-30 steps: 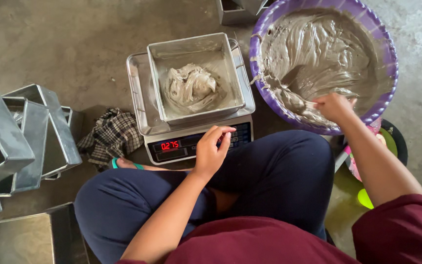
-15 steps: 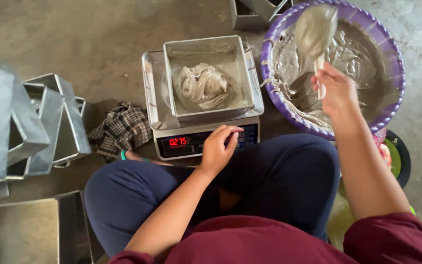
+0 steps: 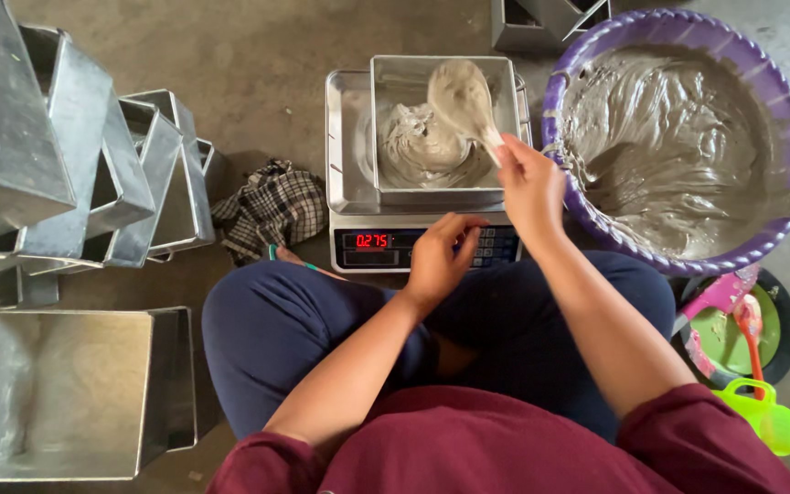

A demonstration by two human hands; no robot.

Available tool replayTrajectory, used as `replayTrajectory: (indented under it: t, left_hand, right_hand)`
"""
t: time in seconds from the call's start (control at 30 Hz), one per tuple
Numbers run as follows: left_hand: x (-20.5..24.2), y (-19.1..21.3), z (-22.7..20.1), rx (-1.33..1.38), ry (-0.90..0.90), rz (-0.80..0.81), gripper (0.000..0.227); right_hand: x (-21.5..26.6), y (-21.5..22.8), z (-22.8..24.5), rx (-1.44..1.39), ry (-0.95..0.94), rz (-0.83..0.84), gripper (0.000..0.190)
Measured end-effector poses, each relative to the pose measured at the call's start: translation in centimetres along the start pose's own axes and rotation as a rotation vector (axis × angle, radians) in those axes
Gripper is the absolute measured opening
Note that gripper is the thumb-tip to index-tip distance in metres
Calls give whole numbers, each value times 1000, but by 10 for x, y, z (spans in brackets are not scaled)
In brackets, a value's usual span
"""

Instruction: The person scoops a gray batter from a large purple bowl into a rectangular metal tray placed on a digital scale, then spreads it evenly with a spatula. They repeat this process for multiple trays, checking the weight on the scale each time.

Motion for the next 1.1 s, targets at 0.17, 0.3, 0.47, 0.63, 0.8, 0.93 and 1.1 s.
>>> replayTrajectory:
  t: [0.17, 0.3, 0.47, 0.63, 0.8, 0.93, 1.1]
  left_hand:
    - [-4, 0, 0, -59, 12, -33, 8]
    - [-2, 2, -1, -33, 46, 18, 12]
    - [-3, -1, -9, 43, 5, 25, 12]
    - [-3, -7, -11, 34, -2, 60, 12]
    - [-5, -13, -7, 25, -11, 80, 12]
    - [-8, -17, -5, 23, -18, 104, 12]
    - [-5, -17, -4, -17, 38, 131, 14]
  right_hand:
    - [-24, -39, 7, -1458, -931, 60, 30]
    - [-45, 23, -13, -1268, -901, -314, 33]
    - [-16, 158, -106, -229, -200, -284, 33]
    - [41, 209, -195, 1067, -365, 962, 28]
    - [48, 225, -207, 939, -515, 866, 26]
    - [49, 235, -219, 936, -511, 833, 31]
    - [67, 253, -262, 1202, -200, 675, 29]
Point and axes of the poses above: each hand's wrist, its own x-axis away from the middle knuckle, its own y-axis out of the back of the hand, z = x × y, the point moved 1 cm from there along -x, towards the middle knuckle, and after that the axes turned 12 degrees about y, right-handed, at the moved point
